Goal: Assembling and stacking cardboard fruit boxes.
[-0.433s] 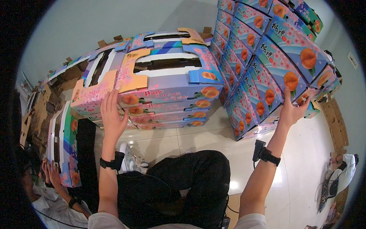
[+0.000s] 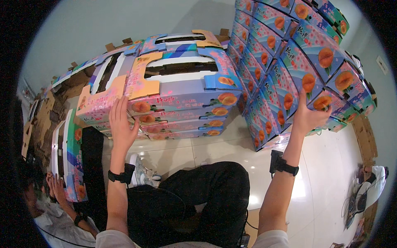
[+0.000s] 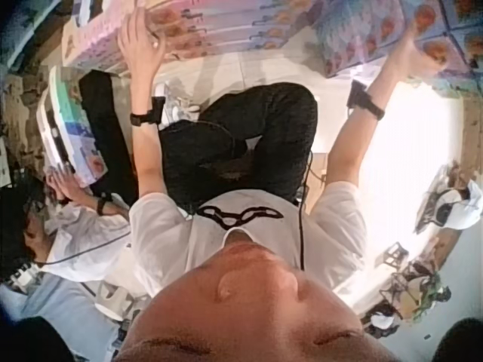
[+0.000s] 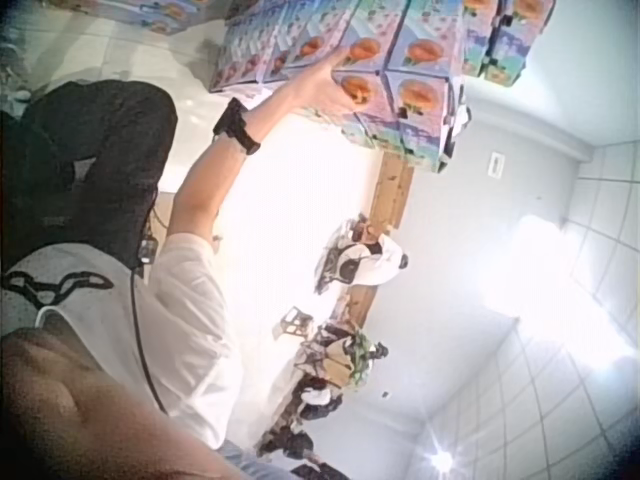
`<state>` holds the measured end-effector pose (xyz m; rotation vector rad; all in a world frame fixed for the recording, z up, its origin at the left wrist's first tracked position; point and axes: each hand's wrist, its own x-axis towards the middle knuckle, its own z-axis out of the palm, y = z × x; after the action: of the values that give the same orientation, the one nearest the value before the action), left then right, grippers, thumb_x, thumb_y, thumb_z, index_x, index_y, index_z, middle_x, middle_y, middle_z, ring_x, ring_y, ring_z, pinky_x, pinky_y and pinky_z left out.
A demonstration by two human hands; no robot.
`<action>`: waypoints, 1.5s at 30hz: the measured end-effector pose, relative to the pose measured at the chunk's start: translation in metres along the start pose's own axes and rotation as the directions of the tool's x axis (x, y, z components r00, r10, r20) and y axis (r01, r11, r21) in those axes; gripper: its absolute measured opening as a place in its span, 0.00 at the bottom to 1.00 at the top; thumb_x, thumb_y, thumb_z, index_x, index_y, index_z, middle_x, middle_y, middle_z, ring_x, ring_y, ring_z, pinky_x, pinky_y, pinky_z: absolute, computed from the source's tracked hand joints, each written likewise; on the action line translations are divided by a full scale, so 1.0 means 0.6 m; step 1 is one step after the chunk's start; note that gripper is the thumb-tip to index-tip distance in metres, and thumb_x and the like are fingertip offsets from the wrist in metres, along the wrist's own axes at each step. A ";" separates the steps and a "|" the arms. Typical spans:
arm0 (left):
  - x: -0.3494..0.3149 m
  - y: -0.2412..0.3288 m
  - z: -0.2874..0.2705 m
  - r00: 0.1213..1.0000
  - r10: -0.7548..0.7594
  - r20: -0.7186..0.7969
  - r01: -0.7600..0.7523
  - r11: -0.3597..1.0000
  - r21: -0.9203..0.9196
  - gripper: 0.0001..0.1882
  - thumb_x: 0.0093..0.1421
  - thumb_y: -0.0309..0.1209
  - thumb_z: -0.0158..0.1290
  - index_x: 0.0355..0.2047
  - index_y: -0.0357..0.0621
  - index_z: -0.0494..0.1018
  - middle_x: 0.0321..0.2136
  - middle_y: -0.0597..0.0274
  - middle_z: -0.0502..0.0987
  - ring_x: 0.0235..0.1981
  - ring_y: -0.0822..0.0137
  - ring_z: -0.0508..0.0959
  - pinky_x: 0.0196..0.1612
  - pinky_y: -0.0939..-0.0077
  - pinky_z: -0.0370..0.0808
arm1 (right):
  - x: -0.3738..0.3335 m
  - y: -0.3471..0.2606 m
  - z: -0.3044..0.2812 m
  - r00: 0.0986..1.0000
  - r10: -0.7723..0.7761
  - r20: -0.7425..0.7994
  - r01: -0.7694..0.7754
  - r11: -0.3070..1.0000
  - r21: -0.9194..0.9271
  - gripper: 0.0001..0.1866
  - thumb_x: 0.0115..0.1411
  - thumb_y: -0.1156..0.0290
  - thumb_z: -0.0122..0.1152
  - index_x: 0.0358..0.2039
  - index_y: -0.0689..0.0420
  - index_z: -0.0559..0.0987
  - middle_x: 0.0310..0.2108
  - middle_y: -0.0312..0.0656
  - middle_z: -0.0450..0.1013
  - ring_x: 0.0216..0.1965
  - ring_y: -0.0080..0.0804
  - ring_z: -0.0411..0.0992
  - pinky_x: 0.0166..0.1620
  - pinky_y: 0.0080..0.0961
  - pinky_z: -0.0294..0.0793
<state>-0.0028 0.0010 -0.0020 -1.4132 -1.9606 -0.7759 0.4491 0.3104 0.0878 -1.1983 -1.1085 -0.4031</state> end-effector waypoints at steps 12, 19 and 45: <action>-0.004 0.004 0.000 0.999 -0.019 0.027 0.019 1.000 -0.014 0.46 0.51 0.27 0.61 0.71 0.43 0.57 0.69 0.54 0.62 0.72 0.51 0.57 0.71 0.47 0.53 | 0.012 0.019 -0.023 0.989 0.056 0.139 -0.061 0.997 0.036 0.64 0.47 0.40 0.80 0.65 0.79 0.57 0.62 0.68 0.61 0.65 0.61 0.61 0.67 0.48 0.60; -0.003 0.006 0.001 0.999 -0.021 0.041 0.022 1.000 -0.010 0.45 0.53 0.26 0.60 0.71 0.41 0.57 0.69 0.50 0.62 0.72 0.48 0.58 0.72 0.49 0.54 | 0.024 0.019 -0.040 0.978 0.048 0.203 -0.065 0.995 0.080 0.61 0.48 0.44 0.80 0.63 0.80 0.58 0.61 0.67 0.63 0.63 0.58 0.64 0.66 0.42 0.62; -0.004 0.011 0.005 1.000 0.004 -0.014 -0.004 1.000 0.001 0.43 0.56 0.29 0.61 0.71 0.40 0.58 0.69 0.47 0.62 0.71 0.46 0.57 0.72 0.47 0.53 | -0.028 0.030 -0.061 0.928 -0.099 0.360 0.084 0.995 0.055 0.60 0.53 0.51 0.76 0.71 0.75 0.50 0.66 0.71 0.54 0.69 0.63 0.53 0.70 0.54 0.52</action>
<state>0.0037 0.0036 -0.0052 -1.4070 -1.9462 -0.7807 0.4723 0.2799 0.0657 -1.2186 -1.4890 -0.2328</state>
